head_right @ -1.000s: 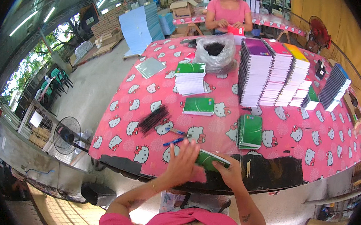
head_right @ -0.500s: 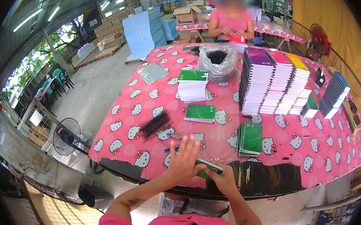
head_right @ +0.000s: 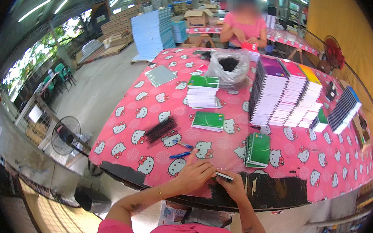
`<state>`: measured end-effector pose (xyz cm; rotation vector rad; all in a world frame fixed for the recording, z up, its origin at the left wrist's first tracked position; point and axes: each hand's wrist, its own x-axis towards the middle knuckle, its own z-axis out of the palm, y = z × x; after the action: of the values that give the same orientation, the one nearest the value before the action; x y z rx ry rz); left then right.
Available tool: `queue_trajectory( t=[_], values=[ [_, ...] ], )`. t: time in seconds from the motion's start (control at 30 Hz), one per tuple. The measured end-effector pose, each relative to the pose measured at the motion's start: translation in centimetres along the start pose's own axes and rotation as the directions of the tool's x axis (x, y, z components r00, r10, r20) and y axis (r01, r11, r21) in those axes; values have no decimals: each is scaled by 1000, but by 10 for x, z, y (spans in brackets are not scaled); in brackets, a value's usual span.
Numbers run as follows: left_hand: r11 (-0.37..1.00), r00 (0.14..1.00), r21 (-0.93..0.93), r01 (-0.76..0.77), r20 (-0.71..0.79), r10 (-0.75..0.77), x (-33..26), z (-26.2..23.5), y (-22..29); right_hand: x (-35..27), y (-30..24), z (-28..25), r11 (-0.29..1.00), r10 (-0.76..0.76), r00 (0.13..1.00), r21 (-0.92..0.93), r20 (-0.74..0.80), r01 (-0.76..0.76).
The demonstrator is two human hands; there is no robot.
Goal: The person inserts spiral coils into the punched holes of green notebooks and then cuts the excess wire using a tool.
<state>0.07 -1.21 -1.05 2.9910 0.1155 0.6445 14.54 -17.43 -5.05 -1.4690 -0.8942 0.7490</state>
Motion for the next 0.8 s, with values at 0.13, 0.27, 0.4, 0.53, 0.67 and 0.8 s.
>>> queue_trajectory(
  t=[0.13, 0.27, 0.4, 0.53, 0.67, 0.8],
  values=[
    [996, 979, -61, -65, 190, 75, 10, -4, 4, -4, 12, -3, 1000, -7, 1000, 10, 23, 7],
    [999, 999, -43, -30, 35, 31, -29, 26, 34, -4, 14, 1, 1000, 5, 1000, -24, -17, -6],
    [999, 994, 22, 44, 99, -46, -14, 15, 36, -2, 27, -1, 995, -69, 998, -73, -14, 68],
    [1000, 998, -8, -20, 60, 20, -9, 14, 34, -3, 18, 1, 998, -53, 998, -34, -28, 52],
    [984, 999, -177, -16, 34, 23, -27, 32, 47, -3, 20, 4, 997, -73, 996, -14, -50, 72],
    [999, 985, 23, 31, 168, -34, -9, 23, 44, -5, 18, -2, 993, -79, 997, -90, -18, 77]
  ],
)
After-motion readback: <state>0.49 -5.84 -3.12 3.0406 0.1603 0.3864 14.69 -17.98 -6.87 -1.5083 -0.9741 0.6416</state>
